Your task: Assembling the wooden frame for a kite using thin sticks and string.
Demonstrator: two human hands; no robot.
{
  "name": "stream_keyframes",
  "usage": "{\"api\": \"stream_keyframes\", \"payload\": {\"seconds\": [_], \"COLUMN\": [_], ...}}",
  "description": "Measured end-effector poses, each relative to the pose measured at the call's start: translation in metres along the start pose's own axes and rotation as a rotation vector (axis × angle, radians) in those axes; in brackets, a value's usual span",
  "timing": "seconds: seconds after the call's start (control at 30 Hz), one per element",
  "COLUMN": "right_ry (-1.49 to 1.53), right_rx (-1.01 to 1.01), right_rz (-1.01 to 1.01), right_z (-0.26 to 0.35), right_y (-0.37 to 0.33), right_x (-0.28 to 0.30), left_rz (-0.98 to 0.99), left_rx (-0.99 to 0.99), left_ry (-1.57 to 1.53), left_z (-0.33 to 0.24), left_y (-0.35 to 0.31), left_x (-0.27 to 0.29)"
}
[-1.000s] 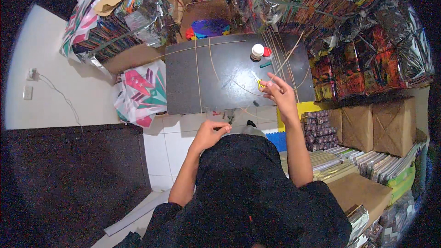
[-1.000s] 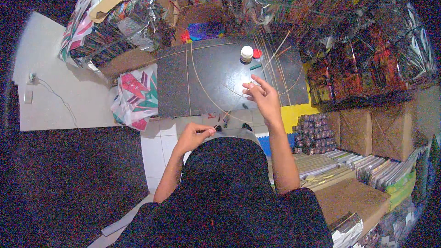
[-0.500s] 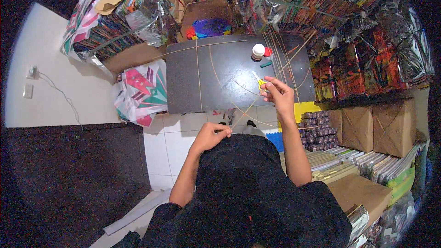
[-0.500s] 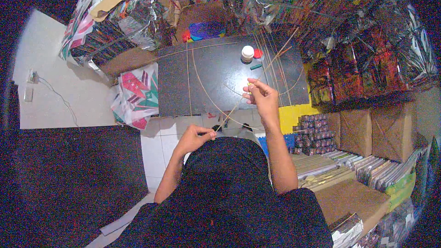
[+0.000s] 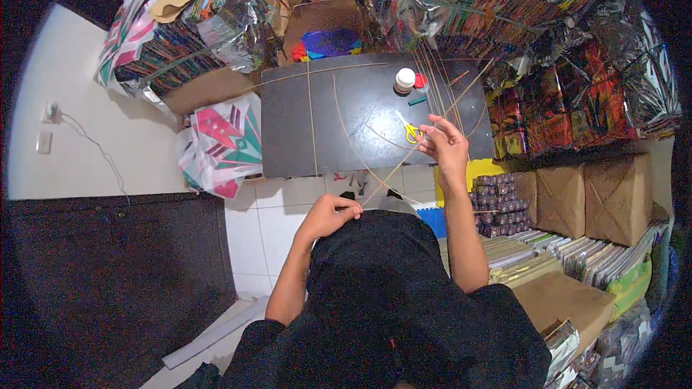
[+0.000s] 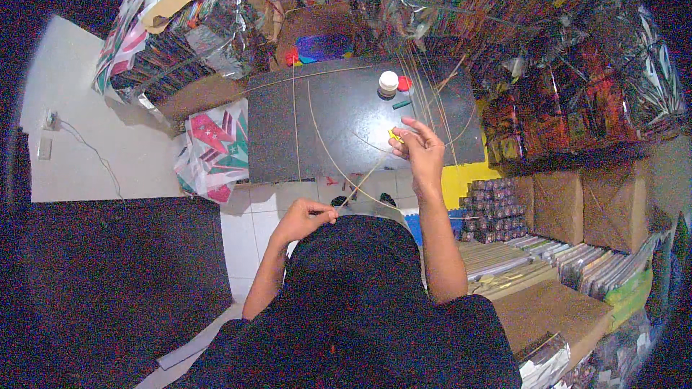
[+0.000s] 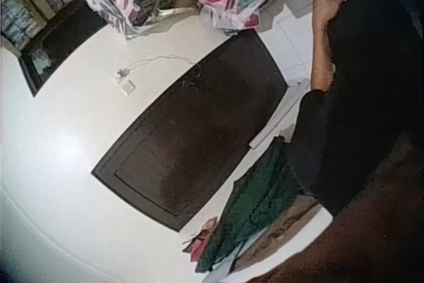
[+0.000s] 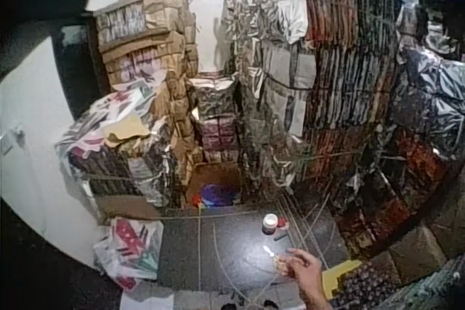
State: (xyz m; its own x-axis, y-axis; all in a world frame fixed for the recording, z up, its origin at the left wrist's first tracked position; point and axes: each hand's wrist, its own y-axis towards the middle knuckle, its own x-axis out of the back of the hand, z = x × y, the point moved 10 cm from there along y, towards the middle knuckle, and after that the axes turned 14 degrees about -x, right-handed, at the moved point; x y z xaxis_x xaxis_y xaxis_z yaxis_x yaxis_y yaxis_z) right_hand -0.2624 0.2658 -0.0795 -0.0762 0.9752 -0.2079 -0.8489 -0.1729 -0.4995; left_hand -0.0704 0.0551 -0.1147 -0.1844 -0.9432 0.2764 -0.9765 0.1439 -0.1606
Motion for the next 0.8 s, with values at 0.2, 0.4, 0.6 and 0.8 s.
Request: {"api": "stream_keyframes", "payload": {"seconds": [0.2, 0.4, 0.6, 0.8], "right_ry": [0.034, 0.023, -0.003, -0.06], "right_rx": [-0.015, 0.016, 0.119, 0.082], "right_rz": [-0.012, -0.024, -0.075, 0.113], "right_z": [0.002, -0.002, 0.01, 0.016], "right_y": [-0.001, 0.006, -0.003, -0.031], "right_x": [0.001, 0.01, 0.013, 0.0], "left_rz": [0.008, 0.025, -0.092, -0.308], "left_rx": [0.005, -0.007, 0.036, 0.056], "left_ry": [-0.002, 0.008, 0.02, -0.111], "left_z": [0.01, 0.007, 0.006, 0.031], "left_y": [-0.004, -0.004, -0.007, -0.011], "left_x": [-0.002, -0.003, 0.013, 0.038]}}
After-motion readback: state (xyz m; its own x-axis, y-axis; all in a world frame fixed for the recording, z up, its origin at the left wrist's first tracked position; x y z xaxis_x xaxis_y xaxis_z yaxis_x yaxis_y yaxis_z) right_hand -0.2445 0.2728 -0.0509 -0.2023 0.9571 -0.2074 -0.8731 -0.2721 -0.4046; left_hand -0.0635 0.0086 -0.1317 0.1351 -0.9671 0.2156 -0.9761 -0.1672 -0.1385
